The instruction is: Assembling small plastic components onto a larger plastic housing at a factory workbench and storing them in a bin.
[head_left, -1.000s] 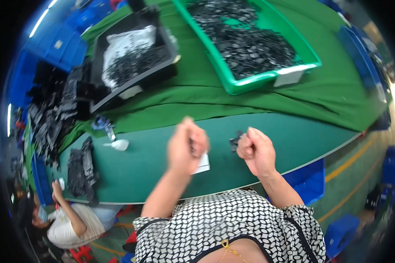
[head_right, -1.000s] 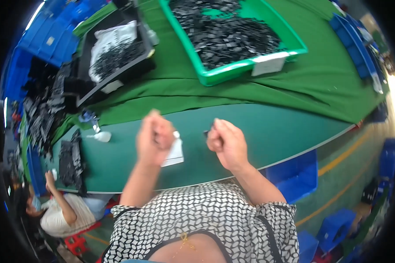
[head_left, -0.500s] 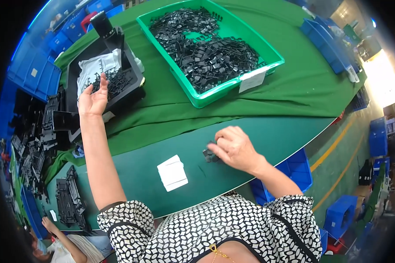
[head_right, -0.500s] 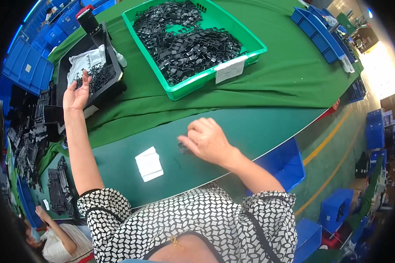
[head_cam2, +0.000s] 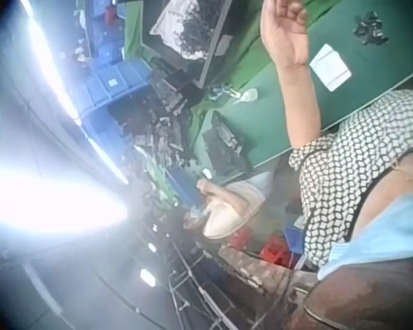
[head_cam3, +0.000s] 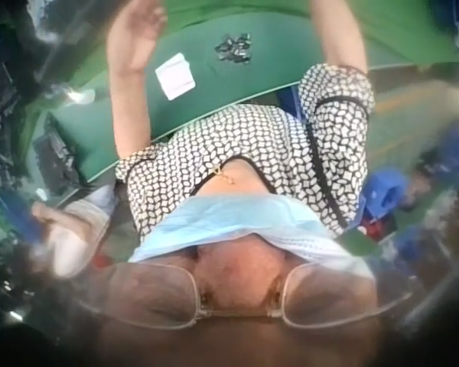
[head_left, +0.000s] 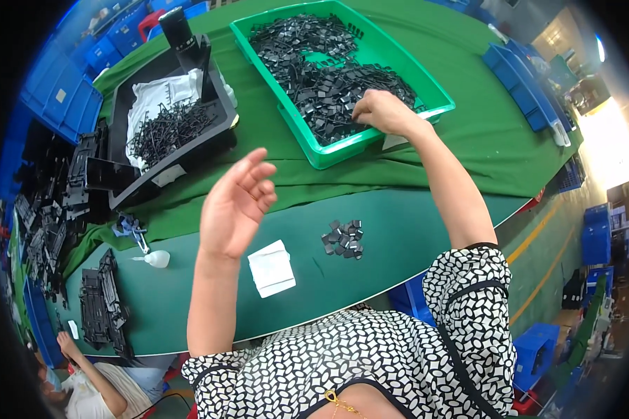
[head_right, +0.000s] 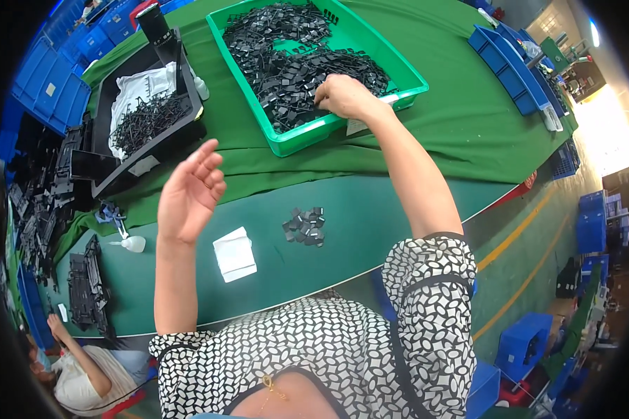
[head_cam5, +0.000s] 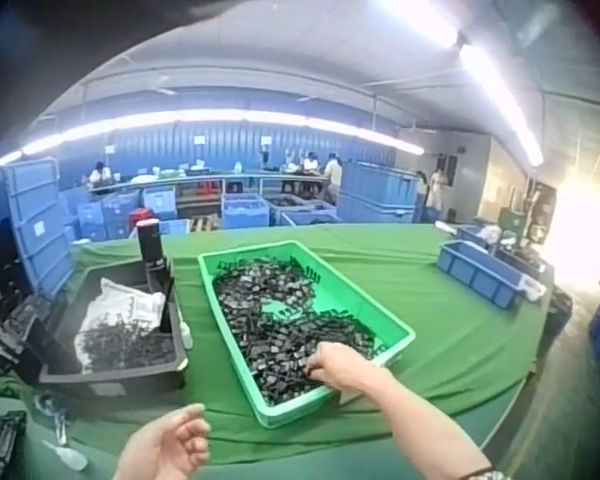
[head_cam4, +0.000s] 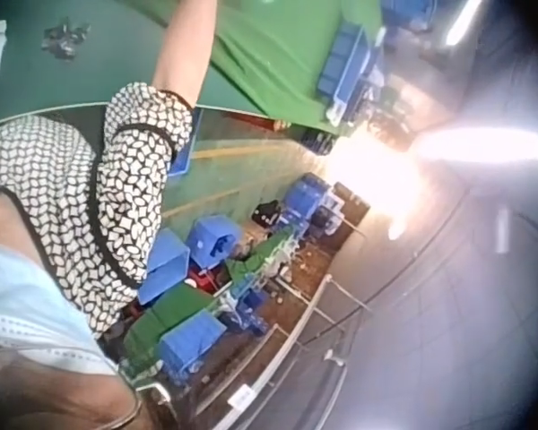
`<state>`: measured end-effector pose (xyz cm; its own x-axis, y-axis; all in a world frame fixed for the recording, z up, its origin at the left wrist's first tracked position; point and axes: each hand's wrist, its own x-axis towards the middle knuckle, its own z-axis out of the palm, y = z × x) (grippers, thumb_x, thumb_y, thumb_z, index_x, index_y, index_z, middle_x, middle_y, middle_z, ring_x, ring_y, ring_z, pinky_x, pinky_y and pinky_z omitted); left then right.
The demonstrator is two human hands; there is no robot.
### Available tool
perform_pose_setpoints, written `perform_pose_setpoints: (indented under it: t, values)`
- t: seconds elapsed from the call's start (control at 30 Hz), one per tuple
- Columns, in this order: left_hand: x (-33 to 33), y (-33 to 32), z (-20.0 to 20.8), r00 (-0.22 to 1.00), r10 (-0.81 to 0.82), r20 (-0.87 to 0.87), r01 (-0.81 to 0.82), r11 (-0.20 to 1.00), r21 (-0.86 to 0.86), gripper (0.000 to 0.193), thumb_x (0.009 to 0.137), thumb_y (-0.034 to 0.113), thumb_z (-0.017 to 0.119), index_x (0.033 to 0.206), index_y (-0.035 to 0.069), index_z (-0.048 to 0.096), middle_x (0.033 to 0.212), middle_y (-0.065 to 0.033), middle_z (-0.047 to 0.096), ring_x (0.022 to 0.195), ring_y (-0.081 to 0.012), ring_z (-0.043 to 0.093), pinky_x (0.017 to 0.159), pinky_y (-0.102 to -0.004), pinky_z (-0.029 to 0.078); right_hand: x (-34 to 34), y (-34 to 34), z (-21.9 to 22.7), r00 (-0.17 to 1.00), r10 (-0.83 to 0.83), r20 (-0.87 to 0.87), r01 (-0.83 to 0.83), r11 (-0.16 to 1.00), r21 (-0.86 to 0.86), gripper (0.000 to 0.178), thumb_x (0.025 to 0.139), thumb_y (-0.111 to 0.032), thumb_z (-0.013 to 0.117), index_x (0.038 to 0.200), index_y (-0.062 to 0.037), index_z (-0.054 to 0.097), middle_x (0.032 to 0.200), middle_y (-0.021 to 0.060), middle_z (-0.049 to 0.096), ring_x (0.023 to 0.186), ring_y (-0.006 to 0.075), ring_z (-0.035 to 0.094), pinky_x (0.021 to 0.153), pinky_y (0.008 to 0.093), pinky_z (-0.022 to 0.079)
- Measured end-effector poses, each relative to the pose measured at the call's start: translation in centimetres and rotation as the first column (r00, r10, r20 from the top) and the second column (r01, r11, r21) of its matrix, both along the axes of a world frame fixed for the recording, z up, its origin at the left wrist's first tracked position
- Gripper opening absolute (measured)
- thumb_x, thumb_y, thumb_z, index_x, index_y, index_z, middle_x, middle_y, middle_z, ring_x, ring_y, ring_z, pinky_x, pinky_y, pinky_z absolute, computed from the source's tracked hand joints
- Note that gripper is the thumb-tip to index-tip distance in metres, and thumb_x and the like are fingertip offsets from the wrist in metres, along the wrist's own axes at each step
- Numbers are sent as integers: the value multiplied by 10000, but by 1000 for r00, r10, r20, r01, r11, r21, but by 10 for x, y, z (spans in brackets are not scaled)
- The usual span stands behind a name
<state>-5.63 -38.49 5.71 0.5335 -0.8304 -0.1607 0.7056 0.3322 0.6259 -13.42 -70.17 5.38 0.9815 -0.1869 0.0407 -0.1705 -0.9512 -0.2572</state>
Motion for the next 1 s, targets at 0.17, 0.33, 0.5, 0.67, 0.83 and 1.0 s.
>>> perform_pose_setpoints:
  t: [0.17,0.33,0.5,0.67,0.83,1.0]
  values:
    - [-21,2,1,987,23,161,-39,995,95,292,896,185,456,1094,-25,502,854,-67,584,725,-110,540,662,-242,457,-15,16,22,918,-186,349,66,943,327,179,789,-160,625,881,-8,645,783,33,580,704,112,523,644,242,430]
    - [-33,-14,-5,905,6,424,-96,977,191,261,899,187,465,1066,-4,526,902,-61,583,762,-97,536,690,-229,438,-32,62,46,930,-304,208,39,642,766,199,836,-185,584,852,4,643,621,-31,526,568,26,449,507,171,335]
    - [-48,-25,-1,630,-50,775,-235,939,252,289,911,282,469,968,6,538,831,-27,545,730,-75,501,623,-204,399,-62,120,43,974,-218,62,-22,180,983,186,851,-168,561,895,1,626,679,-15,575,561,24,498,475,146,359]
    - [-72,-10,-24,672,-84,736,-148,958,245,303,922,256,464,764,4,524,597,22,473,540,-43,394,470,-207,339,-85,168,5,986,-166,-12,26,83,996,183,846,-201,562,756,-44,585,637,-31,553,553,21,490,478,155,365]
    - [-90,16,-38,880,-219,421,92,949,302,305,929,254,444,740,33,533,616,21,479,550,-30,417,478,-186,343,-94,186,-18,997,-43,-60,56,-88,995,263,864,-265,552,734,-39,574,596,-23,498,515,31,411,444,169,306]
    - [-94,29,-37,891,-235,388,51,901,430,282,924,235,455,743,31,529,624,26,481,539,-35,417,482,-175,347,-100,197,-21,986,-14,-164,154,-272,950,307,893,-298,512,732,-43,567,584,-20,473,514,26,387,435,170,284]
